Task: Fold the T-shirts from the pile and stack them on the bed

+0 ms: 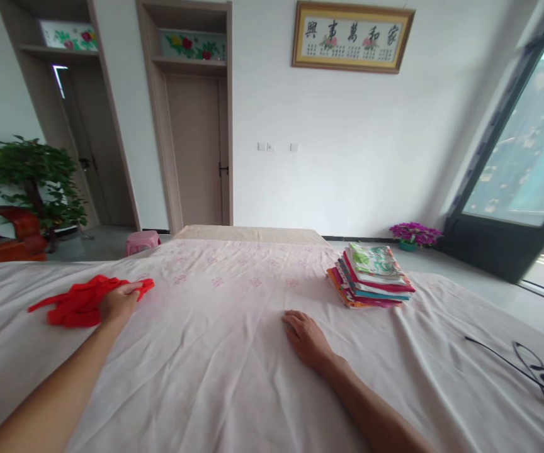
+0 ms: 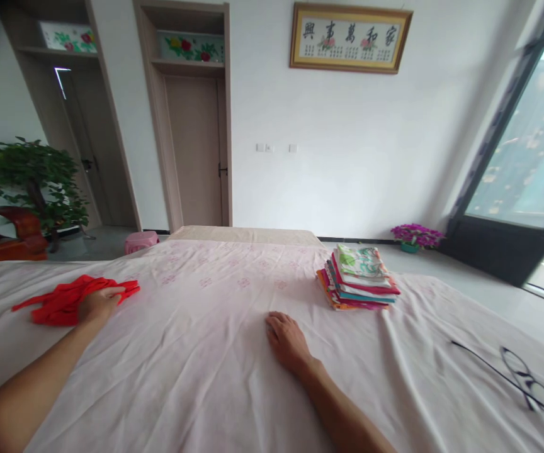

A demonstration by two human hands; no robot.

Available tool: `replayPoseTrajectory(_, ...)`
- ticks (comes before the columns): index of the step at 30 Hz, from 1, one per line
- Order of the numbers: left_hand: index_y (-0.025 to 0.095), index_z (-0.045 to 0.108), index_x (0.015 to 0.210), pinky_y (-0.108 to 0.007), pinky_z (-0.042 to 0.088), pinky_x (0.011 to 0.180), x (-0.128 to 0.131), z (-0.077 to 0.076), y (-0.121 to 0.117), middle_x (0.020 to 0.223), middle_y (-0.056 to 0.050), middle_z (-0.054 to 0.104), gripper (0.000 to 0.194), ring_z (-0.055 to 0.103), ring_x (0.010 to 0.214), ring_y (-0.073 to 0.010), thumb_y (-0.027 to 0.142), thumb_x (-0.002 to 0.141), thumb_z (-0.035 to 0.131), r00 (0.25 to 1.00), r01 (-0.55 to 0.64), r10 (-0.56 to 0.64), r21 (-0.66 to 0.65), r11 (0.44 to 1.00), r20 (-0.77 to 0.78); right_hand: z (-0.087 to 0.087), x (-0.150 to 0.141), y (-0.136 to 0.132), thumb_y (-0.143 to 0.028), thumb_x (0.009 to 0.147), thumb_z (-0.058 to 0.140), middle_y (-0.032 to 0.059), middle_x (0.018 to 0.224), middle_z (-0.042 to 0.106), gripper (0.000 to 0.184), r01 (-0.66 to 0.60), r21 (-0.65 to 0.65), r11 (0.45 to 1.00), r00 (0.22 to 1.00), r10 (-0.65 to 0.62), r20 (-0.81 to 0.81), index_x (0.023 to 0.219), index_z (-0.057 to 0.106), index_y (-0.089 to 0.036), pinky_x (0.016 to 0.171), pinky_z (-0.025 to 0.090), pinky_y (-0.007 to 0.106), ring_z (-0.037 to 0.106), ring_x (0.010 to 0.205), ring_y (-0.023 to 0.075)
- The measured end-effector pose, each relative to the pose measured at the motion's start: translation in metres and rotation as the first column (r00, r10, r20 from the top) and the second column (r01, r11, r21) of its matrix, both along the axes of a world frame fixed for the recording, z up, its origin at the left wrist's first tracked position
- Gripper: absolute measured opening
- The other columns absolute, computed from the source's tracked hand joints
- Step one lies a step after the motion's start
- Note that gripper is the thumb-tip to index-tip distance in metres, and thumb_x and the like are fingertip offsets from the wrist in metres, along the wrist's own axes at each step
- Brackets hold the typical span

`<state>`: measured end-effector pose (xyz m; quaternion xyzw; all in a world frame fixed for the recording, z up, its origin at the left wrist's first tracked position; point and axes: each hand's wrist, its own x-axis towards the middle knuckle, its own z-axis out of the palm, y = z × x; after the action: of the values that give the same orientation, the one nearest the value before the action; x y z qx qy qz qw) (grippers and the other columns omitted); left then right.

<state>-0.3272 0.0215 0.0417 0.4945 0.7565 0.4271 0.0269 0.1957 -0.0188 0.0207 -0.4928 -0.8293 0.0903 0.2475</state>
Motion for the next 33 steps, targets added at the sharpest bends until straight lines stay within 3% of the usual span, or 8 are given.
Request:
replayPoseTrajectory(3,0.007,0.063,0.109,-0.036,0.054,0.083,0.04,0.022,0.002,0.09,-0.007,0.072,0.035,0.067,0.085,-0.0203,0.027,0.084,0.05,0.991,0.032,-0.044,0.095,0.995,0.126,0.0,0.001,0.001,-0.023,0.09,0.046,0.0083,0.125,0.064,0.034,-0.004,0.002,1.0,0.999,0.004,-0.04,0.116,0.067,-0.022,0.103,0.04,0.035,0.057,0.116,0.0218)
replayPoseTrajectory(5,0.01,0.06,0.119,-0.033,0.055,0.085,0.084,0.04,-0.008,0.102,-0.009,0.072,0.045,0.068,0.09,-0.0188,0.037,0.084,0.054,0.924,0.201,-0.261,0.227,0.953,0.279,-0.001,0.004,0.003,-0.021,0.089,0.046,0.0081,0.12,0.066,0.033,0.001,-0.01,1.0,0.996,-0.002,-0.093,0.114,0.067,-0.021,0.101,0.042,0.033,0.059,0.111,0.0208)
replayPoseTrajectory(7,0.014,0.064,0.117,-0.035,0.054,0.089,0.131,0.056,-0.026,0.103,-0.008,0.073,0.051,0.069,0.092,-0.0204,0.047,0.078,0.065,0.717,0.521,-0.574,0.244,0.818,0.395,-0.003,0.008,0.007,-0.02,0.088,0.045,0.0082,0.116,0.067,0.034,0.042,-0.024,0.999,0.986,-0.045,-0.16,0.114,0.067,-0.02,0.1,0.044,0.033,0.06,0.109,0.0204)
replayPoseTrajectory(10,0.016,0.071,0.108,-0.036,0.052,0.093,0.185,0.061,-0.051,0.104,-0.009,0.074,0.046,0.068,0.099,-0.0236,0.051,0.079,0.064,0.524,0.792,-0.741,0.081,0.606,0.421,-0.008,0.014,0.013,-0.026,0.09,0.042,0.0081,0.115,0.068,0.035,0.14,-0.049,0.989,0.949,-0.148,-0.278,0.115,0.067,-0.021,0.099,0.045,0.035,0.061,0.109,0.0209)
replayPoseTrajectory(16,0.014,0.069,0.107,-0.035,0.05,0.093,0.185,0.004,-0.046,0.112,-0.011,0.071,0.042,0.067,0.103,-0.0239,0.043,0.079,0.058,0.8,0.568,-0.556,0.016,0.823,0.226,-0.008,0.016,0.013,-0.037,0.094,0.038,0.0088,0.116,0.068,0.039,0.128,-0.069,0.989,0.919,-0.144,-0.366,0.115,0.066,-0.02,0.1,0.044,0.036,0.061,0.11,0.022)
replayPoseTrajectory(20,0.014,0.063,0.118,-0.036,0.046,0.098,0.171,-0.025,-0.041,0.122,-0.014,0.065,0.057,0.06,0.116,-0.0263,0.052,0.076,0.061,0.899,0.438,-0.436,-0.083,0.895,0.038,-0.002,0.011,0.008,-0.034,0.094,0.042,0.0084,0.117,0.067,0.036,0.078,-0.031,0.996,0.96,-0.084,-0.267,0.119,0.064,-0.021,0.099,0.044,0.036,0.06,0.11,0.0218)
replayPoseTrajectory(26,0.021,0.061,0.106,-0.031,0.046,0.087,0.188,-0.023,-0.057,0.111,-0.008,0.068,0.029,0.064,0.103,-0.0223,0.035,0.081,0.055,0.928,0.315,-0.346,-0.206,0.926,-0.136,0.005,0.004,0.001,-0.03,0.089,0.053,0.0097,0.118,0.064,0.042,0.111,0.012,0.994,0.992,-0.11,-0.053,0.131,0.057,-0.023,0.097,0.041,0.035,0.056,0.11,0.0239)
replayPoseTrajectory(33,0.024,0.055,0.093,-0.027,0.046,0.082,0.189,-0.02,-0.065,0.096,-0.003,0.068,0.017,0.064,0.09,-0.0192,0.033,0.081,0.047,0.948,0.31,-0.315,0.102,0.945,0.042,0.003,0.0,-0.001,-0.027,0.091,0.047,0.0063,0.094,0.064,0.023,0.071,0.076,0.995,0.997,-0.068,-0.044,0.095,0.069,-0.025,0.084,0.042,0.031,0.055,0.093,0.0212)
